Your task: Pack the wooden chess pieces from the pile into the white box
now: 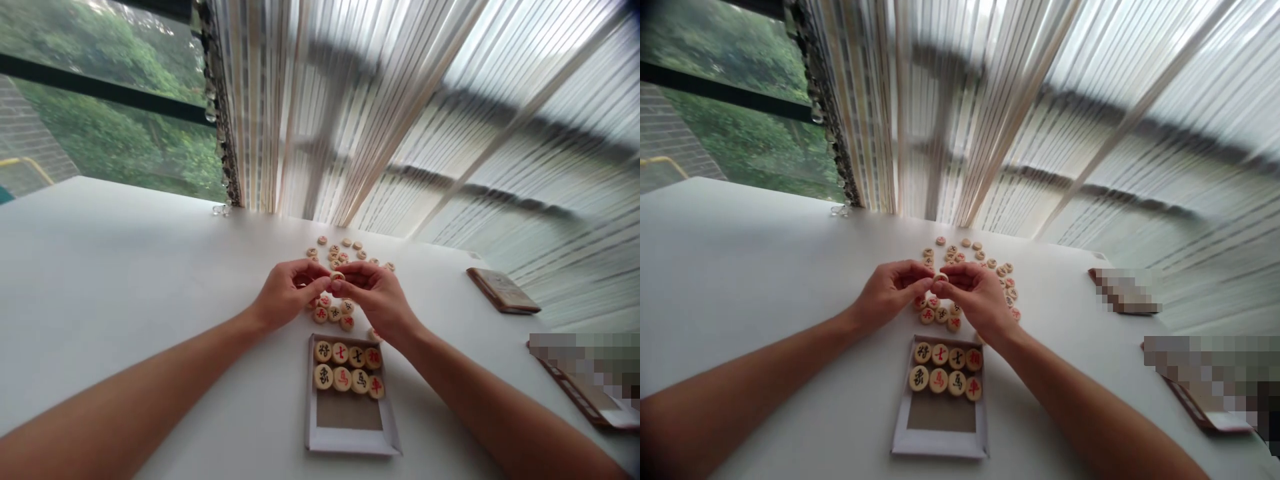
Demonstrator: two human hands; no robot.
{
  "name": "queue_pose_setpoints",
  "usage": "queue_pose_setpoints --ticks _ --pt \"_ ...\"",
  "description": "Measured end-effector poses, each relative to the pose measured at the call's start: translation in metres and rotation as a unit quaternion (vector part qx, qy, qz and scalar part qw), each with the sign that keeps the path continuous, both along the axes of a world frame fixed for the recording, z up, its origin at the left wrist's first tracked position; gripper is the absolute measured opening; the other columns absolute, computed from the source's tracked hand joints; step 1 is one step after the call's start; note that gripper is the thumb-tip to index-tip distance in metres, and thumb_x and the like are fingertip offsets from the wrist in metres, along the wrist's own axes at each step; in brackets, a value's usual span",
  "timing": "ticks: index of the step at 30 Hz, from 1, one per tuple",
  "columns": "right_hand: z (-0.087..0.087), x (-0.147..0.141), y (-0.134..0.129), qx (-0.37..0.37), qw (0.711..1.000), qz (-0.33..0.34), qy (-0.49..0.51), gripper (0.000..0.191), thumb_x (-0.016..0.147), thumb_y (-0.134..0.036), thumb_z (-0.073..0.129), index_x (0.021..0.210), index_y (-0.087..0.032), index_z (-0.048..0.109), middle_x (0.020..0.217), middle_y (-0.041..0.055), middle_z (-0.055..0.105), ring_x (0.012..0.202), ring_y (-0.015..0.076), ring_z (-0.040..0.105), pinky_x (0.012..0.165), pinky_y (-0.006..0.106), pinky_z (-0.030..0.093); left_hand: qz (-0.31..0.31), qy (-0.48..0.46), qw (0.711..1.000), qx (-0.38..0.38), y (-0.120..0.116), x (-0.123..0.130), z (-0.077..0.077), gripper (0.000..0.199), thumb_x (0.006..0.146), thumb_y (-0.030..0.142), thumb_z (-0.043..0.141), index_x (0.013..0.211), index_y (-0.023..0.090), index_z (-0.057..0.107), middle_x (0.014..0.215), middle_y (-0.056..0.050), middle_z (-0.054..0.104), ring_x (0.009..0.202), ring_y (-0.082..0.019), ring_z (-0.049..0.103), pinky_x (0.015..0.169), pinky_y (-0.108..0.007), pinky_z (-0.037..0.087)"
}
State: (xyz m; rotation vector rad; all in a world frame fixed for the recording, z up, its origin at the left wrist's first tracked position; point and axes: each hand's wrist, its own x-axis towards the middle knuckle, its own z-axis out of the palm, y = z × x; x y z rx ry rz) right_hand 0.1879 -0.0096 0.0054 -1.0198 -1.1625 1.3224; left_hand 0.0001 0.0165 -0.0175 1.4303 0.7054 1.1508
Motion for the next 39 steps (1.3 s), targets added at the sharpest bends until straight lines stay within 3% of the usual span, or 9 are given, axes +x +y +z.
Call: queue_pose_setpoints --ticks 7,15,20,28,34,39 --pt "-0.0036 0.0107 0.0001 -0.005 1.000 0.019 -0.011 0.042 0.053 -0.031 0.108 0.086 -0.020 0.085 0.077 0.0039 0.084 0.065 0.0198 0.080 0.062 0.030 0.070 -0.026 0.018 0.999 -0.009 -0.0013 0.0005 0.0018 0.027 0.085 0.035 0.085 0.100 0.014 0.082 0.088 -0.008 0.082 0.072 -0.017 0.076 0.062 -0.023 0.059" --pt "0.0000 0.0096 0.0000 0.007 0.999 0.048 -0.022 0.036 0.068 -0.042 0.101 0.097 -0.023 0.089 0.085 0.0039 0.086 0.072 0.0196 0.083 0.077 0.036 0.073 0.025 0.050 0.998 -0.004 -0.0035 0.0012 0.0057 0.029 0.080 0.038 0.087 0.093 0.013 0.082 0.081 -0.006 0.079 0.067 -0.015 0.071 0.059 -0.024 0.059" --pt "-0.0011 0.0107 0.0006 0.007 0.998 0.057 -0.034 0.033 0.075 -0.046 0.096 0.099 -0.024 0.088 0.085 0.0046 0.085 0.073 0.0197 0.082 0.075 0.037 0.073 0.028 0.038 0.999 -0.009 -0.0043 0.0003 0.0070 0.029 0.081 0.037 0.087 0.092 0.012 0.081 0.078 -0.006 0.078 0.062 -0.013 0.067 0.057 -0.023 0.058" --pt "0.0016 0.0103 -0.0007 -0.003 0.999 0.046 -0.028 0.031 0.073 -0.043 0.098 0.092 -0.021 0.088 0.080 0.0051 0.084 0.070 0.0205 0.083 0.072 0.034 0.073 0.015 0.018 1.000 -0.016 -0.0052 0.0000 0.0079 0.027 0.079 0.037 0.090 0.091 0.014 0.085 0.078 -0.006 0.079 0.064 -0.014 0.069 0.058 -0.023 0.060" --pt "0.0051 0.0093 -0.0030 0.010 0.999 0.042 -0.032 0.032 0.071 -0.041 0.100 0.093 -0.022 0.088 0.083 0.0050 0.085 0.072 0.0220 0.083 0.076 0.039 0.074 0.028 0.025 0.999 -0.015 -0.0058 0.0001 0.0087 0.030 0.080 0.041 0.090 0.092 0.014 0.085 0.075 -0.006 0.080 0.059 -0.014 0.070 0.057 -0.025 0.062" --pt "0.0045 0.0096 -0.0039 0.024 0.998 0.033 -0.047 0.033 0.068 -0.040 0.101 0.093 -0.023 0.088 0.084 0.0056 0.086 0.074 0.0225 0.083 0.076 0.038 0.073 0.016 0.006 1.000 -0.018 -0.0057 0.0007 0.0078 0.030 0.078 0.039 0.093 0.093 0.015 0.085 0.081 -0.007 0.083 0.070 -0.020 0.079 0.064 -0.027 0.066"
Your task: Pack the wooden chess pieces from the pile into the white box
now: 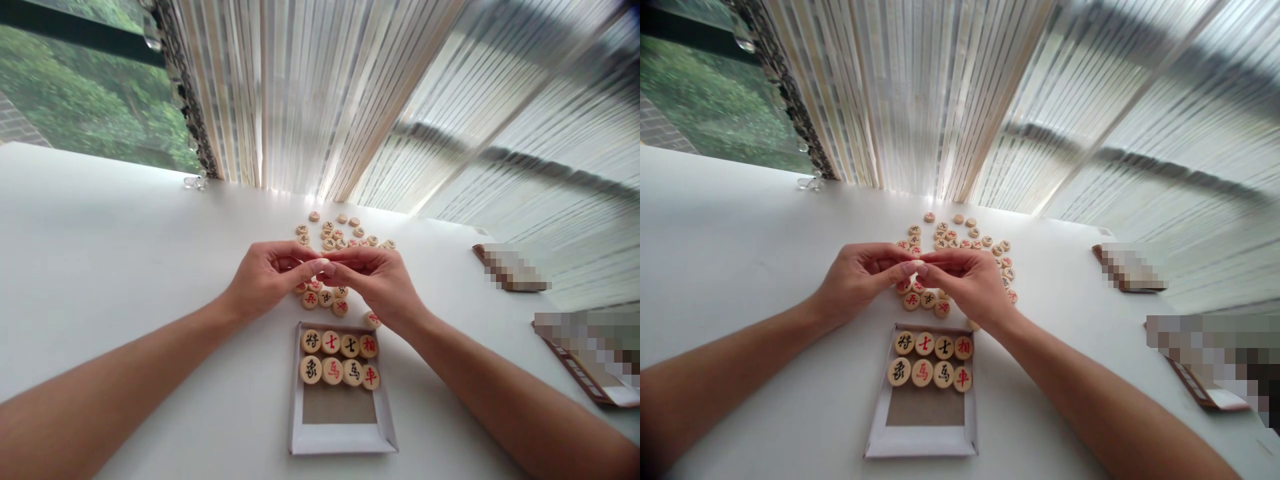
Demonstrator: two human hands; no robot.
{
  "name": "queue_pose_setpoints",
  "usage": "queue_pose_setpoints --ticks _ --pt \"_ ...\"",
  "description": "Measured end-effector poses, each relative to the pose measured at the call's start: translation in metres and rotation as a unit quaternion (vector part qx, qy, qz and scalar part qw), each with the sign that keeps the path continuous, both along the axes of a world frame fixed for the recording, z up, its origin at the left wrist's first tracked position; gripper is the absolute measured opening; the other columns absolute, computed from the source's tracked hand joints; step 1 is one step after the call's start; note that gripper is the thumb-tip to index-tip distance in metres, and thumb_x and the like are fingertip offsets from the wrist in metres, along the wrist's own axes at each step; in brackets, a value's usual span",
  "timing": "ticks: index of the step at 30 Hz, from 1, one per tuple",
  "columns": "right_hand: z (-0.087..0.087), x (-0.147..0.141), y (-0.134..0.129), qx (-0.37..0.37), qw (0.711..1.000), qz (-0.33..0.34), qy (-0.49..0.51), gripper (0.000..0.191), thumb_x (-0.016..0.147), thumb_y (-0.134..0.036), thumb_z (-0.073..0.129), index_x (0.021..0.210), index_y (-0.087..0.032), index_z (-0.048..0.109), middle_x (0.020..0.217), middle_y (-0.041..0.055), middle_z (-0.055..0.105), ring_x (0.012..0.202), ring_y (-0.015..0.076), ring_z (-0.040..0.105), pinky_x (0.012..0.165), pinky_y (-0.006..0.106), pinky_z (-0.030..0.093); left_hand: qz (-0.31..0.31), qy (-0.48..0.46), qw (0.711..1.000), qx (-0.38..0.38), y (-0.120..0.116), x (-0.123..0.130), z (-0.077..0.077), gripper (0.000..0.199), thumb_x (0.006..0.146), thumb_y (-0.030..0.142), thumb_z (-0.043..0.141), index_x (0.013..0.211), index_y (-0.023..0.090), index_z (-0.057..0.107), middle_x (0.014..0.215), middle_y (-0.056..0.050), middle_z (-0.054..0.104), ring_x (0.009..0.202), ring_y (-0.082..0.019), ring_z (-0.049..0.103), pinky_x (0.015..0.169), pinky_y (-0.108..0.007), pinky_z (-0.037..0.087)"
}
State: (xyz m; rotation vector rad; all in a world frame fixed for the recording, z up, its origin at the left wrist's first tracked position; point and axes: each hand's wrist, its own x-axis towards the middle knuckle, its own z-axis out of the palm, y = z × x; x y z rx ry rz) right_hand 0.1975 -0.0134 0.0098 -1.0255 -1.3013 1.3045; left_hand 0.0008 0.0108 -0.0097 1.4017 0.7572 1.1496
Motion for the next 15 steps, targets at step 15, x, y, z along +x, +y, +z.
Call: queue_pose_setpoints --ticks 15 --pt "-0.013 0.007 -0.001 0.034 0.993 -0.053 -0.104 0.032 0.070 -0.044 0.101 0.096 -0.029 0.089 0.084 0.0058 0.086 0.078 0.0282 0.085 0.066 0.033 0.072 -0.029 -0.040 0.999 -0.008 0.004 0.001 -0.017 0.040 0.074 0.047 0.095 0.095 0.014 0.087 0.093 -0.012 0.084 0.085 -0.024 0.080 0.080 -0.034 0.065"
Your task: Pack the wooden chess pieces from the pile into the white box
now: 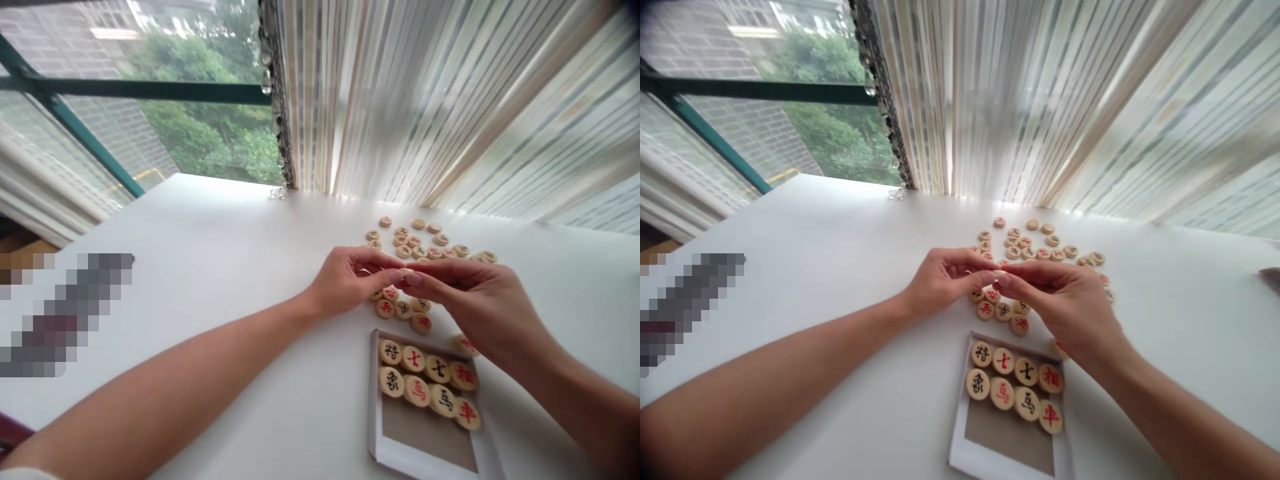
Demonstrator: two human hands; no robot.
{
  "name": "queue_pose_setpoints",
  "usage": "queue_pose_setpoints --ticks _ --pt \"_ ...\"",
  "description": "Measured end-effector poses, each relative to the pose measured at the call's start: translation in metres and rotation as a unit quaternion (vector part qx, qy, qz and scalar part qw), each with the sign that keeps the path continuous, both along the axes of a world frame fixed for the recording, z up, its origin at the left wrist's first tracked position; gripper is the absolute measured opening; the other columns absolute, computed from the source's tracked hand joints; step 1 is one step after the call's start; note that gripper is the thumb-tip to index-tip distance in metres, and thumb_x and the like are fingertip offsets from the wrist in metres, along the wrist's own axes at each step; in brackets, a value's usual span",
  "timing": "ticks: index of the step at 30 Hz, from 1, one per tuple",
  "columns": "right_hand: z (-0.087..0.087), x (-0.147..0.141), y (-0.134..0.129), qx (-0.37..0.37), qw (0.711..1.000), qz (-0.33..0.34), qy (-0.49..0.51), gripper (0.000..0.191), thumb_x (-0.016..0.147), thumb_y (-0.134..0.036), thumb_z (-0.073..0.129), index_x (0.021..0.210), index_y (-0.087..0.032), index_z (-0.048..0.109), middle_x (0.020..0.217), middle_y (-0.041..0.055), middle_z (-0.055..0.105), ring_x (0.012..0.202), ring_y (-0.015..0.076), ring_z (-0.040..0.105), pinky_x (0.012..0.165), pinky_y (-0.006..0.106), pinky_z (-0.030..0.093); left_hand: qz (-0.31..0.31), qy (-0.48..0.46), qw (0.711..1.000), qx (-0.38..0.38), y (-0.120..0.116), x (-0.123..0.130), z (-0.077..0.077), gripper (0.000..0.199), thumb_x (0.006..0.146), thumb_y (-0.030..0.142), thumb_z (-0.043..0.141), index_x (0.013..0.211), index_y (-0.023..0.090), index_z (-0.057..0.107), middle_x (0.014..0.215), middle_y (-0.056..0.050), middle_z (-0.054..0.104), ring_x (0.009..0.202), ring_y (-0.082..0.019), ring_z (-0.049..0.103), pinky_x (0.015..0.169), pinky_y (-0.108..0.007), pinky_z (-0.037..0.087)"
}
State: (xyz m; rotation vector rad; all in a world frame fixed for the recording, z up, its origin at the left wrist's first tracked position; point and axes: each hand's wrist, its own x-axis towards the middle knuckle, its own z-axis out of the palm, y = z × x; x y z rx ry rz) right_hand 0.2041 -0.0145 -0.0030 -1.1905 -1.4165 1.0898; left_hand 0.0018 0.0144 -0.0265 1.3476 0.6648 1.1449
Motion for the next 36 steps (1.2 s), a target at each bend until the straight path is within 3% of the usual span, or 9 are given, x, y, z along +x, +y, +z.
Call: queue_pose_setpoints --ticks 9,17,28,36 --pt "-0.014 0.010 0.002 0.001 1.000 -0.013 -0.020 0.032 0.075 -0.044 0.098 0.101 -0.028 0.089 0.095 0.0087 0.086 0.087 0.0325 0.083 0.071 0.042 0.072 -0.006 -0.011 1.000 -0.026 -0.002 0.000 0.000 0.045 0.069 0.049 0.098 0.093 0.014 0.085 0.090 -0.010 0.082 0.080 -0.020 0.078 0.077 -0.031 0.063" --pt "0.000 -0.002 0.002 -0.059 0.992 0.037 0.106 0.031 0.073 -0.041 0.100 0.097 -0.024 0.089 0.091 0.0077 0.087 0.087 0.0273 0.085 0.091 0.043 0.072 0.000 -0.016 1.000 0.012 0.000 -0.001 0.006 0.023 0.079 0.033 0.094 0.094 0.016 0.088 0.095 -0.008 0.086 0.089 -0.020 0.080 0.085 -0.030 0.066" --pt "0.004 -0.004 0.006 -0.081 0.978 0.078 0.175 0.027 0.075 -0.035 0.098 0.096 -0.022 0.089 0.090 0.0072 0.087 0.082 0.0197 0.083 0.090 0.035 0.070 -0.009 -0.003 1.000 0.015 0.002 -0.004 0.013 0.026 0.080 0.027 0.093 0.105 0.020 0.089 0.101 -0.009 0.087 0.095 -0.022 0.082 0.089 -0.027 0.066" --pt "0.003 -0.003 0.008 -0.113 0.969 0.081 0.202 0.026 0.076 -0.035 0.098 0.095 -0.020 0.089 0.090 0.0081 0.086 0.078 0.0178 0.083 0.080 0.027 0.071 0.001 0.005 1.000 -0.007 0.003 -0.006 0.012 0.029 0.081 0.028 0.093 0.107 0.019 0.087 0.101 -0.009 0.087 0.092 -0.021 0.083 0.084 -0.026 0.068"
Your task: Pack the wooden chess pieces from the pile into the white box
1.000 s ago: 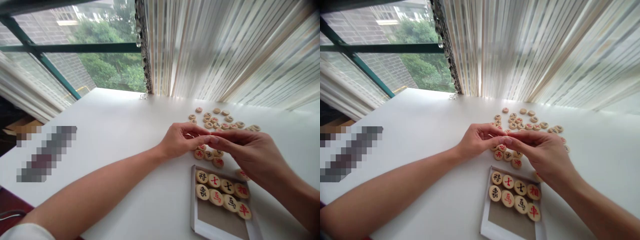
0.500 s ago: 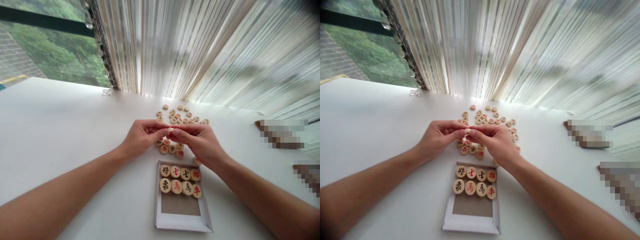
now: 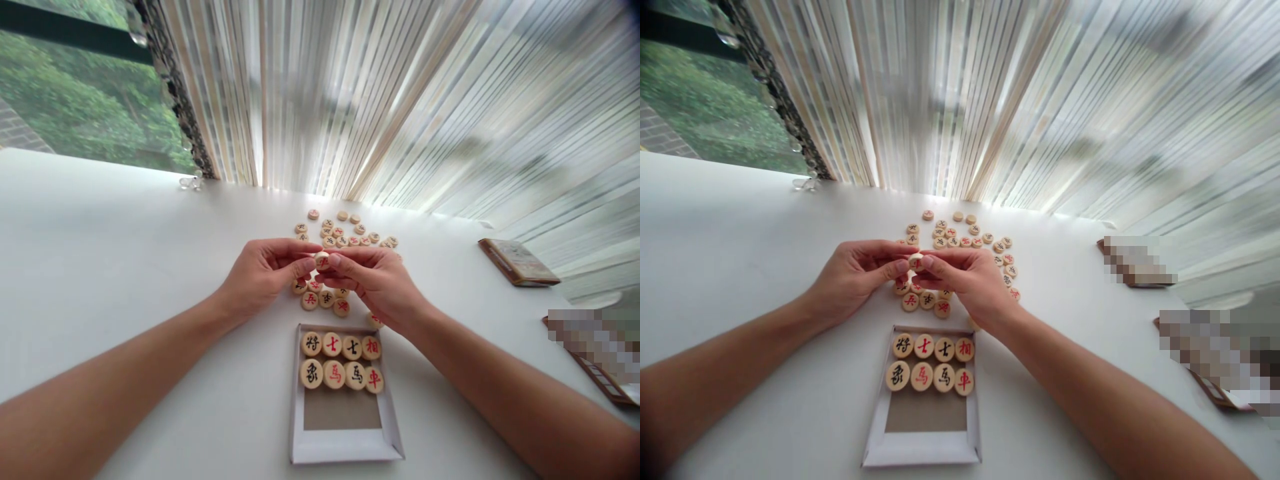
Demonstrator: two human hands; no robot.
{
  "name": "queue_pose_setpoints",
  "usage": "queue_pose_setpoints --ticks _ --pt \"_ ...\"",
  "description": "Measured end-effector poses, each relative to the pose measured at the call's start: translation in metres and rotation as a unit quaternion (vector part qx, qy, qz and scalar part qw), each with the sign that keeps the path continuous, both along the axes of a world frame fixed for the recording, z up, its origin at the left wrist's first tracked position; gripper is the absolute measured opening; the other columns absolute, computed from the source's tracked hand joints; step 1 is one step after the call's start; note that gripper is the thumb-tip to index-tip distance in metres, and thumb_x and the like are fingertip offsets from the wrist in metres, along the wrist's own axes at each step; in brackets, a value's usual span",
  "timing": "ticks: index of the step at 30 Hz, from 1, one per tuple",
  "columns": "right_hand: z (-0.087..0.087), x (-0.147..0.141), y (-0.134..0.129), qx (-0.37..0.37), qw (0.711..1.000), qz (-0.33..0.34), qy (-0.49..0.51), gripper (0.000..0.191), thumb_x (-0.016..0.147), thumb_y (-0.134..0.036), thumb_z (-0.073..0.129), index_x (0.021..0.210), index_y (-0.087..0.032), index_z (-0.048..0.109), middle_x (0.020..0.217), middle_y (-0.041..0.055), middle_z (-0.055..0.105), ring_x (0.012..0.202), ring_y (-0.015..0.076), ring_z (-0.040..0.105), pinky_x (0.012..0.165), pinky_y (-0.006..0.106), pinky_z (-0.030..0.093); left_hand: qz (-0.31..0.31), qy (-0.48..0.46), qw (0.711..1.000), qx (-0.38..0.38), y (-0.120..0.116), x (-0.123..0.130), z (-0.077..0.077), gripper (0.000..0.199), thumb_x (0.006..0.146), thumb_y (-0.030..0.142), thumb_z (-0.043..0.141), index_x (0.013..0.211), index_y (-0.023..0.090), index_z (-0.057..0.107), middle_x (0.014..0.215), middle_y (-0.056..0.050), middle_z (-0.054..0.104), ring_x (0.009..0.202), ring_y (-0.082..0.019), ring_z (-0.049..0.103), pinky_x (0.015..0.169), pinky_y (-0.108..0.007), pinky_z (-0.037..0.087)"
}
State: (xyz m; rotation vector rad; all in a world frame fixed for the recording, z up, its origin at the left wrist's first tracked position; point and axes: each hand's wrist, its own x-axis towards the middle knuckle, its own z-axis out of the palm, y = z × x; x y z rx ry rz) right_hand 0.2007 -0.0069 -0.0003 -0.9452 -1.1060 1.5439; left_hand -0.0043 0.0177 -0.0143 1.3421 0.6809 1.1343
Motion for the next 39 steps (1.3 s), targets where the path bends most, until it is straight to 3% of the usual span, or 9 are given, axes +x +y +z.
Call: queue_pose_setpoints --ticks 8,17,24,28,33,39 --pt "0.003 0.000 0.000 -0.025 1.000 -0.003 -0.002 0.032 0.072 -0.036 0.100 0.096 -0.019 0.089 0.089 0.0081 0.086 0.073 0.0164 0.083 0.075 0.025 0.071 -0.010 -0.005 1.000 -0.008 0.000 0.001 0.003 0.039 0.076 0.029 0.097 0.112 0.020 0.086 0.100 -0.009 0.087 0.085 -0.019 0.083 0.081 -0.026 0.069" --pt "0.005 -0.003 -0.004 -0.014 1.000 -0.003 -0.027 0.040 0.065 -0.035 0.103 0.100 -0.019 0.089 0.088 0.0081 0.086 0.078 0.0197 0.083 0.078 0.029 0.071 -0.021 0.006 1.000 0.009 0.000 0.000 0.000 0.039 0.074 0.029 0.098 0.112 0.022 0.087 0.108 -0.010 0.086 0.105 -0.028 0.083 0.095 -0.033 0.068" --pt "0.012 -0.004 -0.007 0.019 0.993 -0.026 -0.113 0.049 0.059 -0.042 0.104 0.097 -0.017 0.089 0.075 0.0072 0.083 0.063 0.0174 0.077 0.058 0.026 0.065 -0.013 0.022 0.999 0.036 -0.005 0.003 0.000 0.039 0.074 0.025 0.098 0.111 0.023 0.087 0.103 -0.008 0.087 0.100 -0.027 0.084 0.091 -0.030 0.069" --pt "0.011 -0.003 -0.007 0.029 0.991 -0.039 -0.125 0.048 0.054 -0.039 0.106 0.091 -0.015 0.088 0.072 0.0063 0.081 0.059 0.0153 0.074 0.054 0.023 0.062 0.010 0.045 0.995 0.090 -0.009 0.004 -0.002 0.034 0.078 0.024 0.095 0.111 0.021 0.087 0.106 -0.009 0.087 0.097 -0.026 0.084 0.088 -0.029 0.070" --pt "0.008 -0.002 -0.007 0.053 0.988 -0.041 -0.140 0.038 0.063 -0.044 0.102 0.081 -0.015 0.086 0.067 0.0059 0.079 0.055 0.0125 0.070 0.050 0.020 0.058 0.034 0.105 0.983 0.149 -0.014 0.003 0.001 0.024 0.084 0.024 0.089 0.108 0.021 0.088 0.102 -0.007 0.087 0.089 -0.022 0.083 0.079 -0.026 0.069" --pt "0.012 -0.003 -0.006 0.054 0.991 -0.019 -0.118 0.035 0.070 -0.048 0.098 0.083 -0.017 0.088 0.068 0.0053 0.079 0.058 0.0128 0.072 0.055 0.021 0.061 0.035 0.094 0.989 0.113 -0.012 0.003 0.001 0.025 0.083 0.029 0.090 0.105 0.019 0.088 0.101 -0.009 0.087 0.090 -0.024 0.083 0.080 -0.030 0.069"
